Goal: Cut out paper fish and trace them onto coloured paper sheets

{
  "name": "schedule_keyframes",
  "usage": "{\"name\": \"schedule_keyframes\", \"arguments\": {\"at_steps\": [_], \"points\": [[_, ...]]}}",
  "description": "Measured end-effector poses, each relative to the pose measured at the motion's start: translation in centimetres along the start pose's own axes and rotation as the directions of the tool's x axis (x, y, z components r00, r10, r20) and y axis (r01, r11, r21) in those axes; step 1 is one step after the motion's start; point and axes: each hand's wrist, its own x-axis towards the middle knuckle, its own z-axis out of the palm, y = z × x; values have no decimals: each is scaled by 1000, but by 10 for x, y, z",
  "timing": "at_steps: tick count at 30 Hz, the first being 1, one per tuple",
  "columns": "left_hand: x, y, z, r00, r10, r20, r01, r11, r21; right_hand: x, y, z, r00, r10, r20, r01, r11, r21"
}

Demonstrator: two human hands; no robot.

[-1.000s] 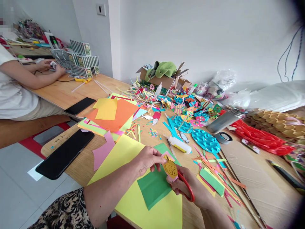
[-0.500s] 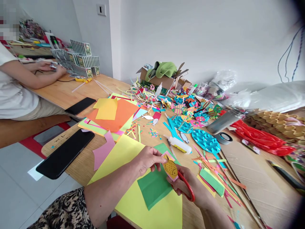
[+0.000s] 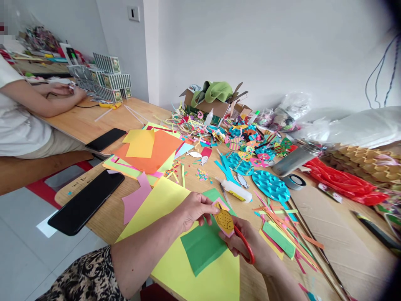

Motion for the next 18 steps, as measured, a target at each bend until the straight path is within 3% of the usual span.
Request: {"name": "schedule_keyframes", "arguments": {"at_steps": [10, 18], "points": [[-1, 0, 0, 1000, 2, -17, -3, 999, -43, 2, 3, -2, 1000, -26, 7, 26, 1000, 16], [-3, 3, 1, 999, 51, 9, -52, 998, 29, 0, -4, 0, 1000, -22, 11, 21, 998, 67]]}}
